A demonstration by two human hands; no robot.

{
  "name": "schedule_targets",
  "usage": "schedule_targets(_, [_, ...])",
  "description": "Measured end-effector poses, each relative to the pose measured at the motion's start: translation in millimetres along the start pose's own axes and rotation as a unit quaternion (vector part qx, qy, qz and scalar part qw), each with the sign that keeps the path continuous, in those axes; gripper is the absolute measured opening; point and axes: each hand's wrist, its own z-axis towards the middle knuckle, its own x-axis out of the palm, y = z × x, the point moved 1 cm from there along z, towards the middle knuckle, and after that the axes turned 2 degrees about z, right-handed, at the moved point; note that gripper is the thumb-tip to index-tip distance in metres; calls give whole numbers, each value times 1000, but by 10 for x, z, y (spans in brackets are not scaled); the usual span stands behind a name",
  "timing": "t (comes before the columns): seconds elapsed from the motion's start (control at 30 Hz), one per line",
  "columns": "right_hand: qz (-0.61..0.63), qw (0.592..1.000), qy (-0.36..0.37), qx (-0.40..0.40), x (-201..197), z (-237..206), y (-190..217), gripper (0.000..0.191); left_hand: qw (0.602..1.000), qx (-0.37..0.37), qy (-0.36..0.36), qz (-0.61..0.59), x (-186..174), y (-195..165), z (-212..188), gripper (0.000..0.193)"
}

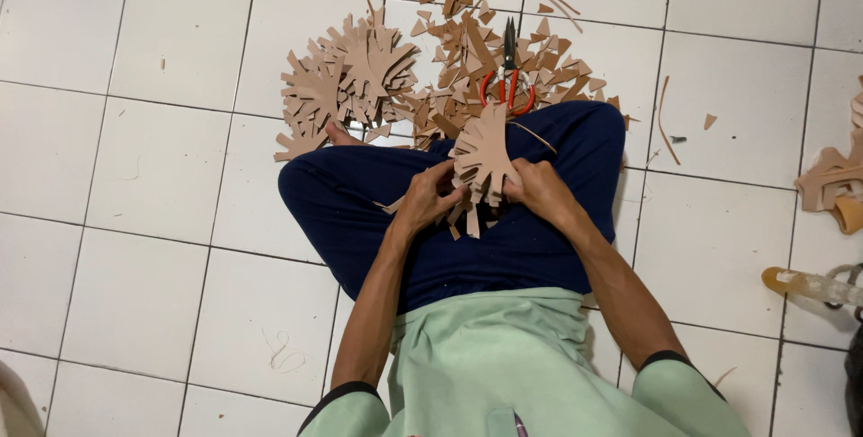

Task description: The person sits on the floor and cuts tan leather pieces into flower-like shapes using red-handled scissors, trimming curved edges over their lap. They set finished cutouts aside, gather the cut pieces into a stack, and place them with the pile of completed shapes on the floor.

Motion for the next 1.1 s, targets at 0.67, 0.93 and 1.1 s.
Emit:
schedule_targets(0.67, [-21, 996, -20, -83, 67, -118, -18, 38, 998, 39, -23, 49, -6, -109, -1, 39])
schedule_targets(0.93, [-28, 1000, -4, -5, 34, -104, 79, 41, 997, 8, -16, 82, -17, -159, -3, 41])
schedule_targets(1.1, [69, 998, -11, -7, -191, -62, -12, 31, 988, 118, -36, 88, -19, -137, -14, 63])
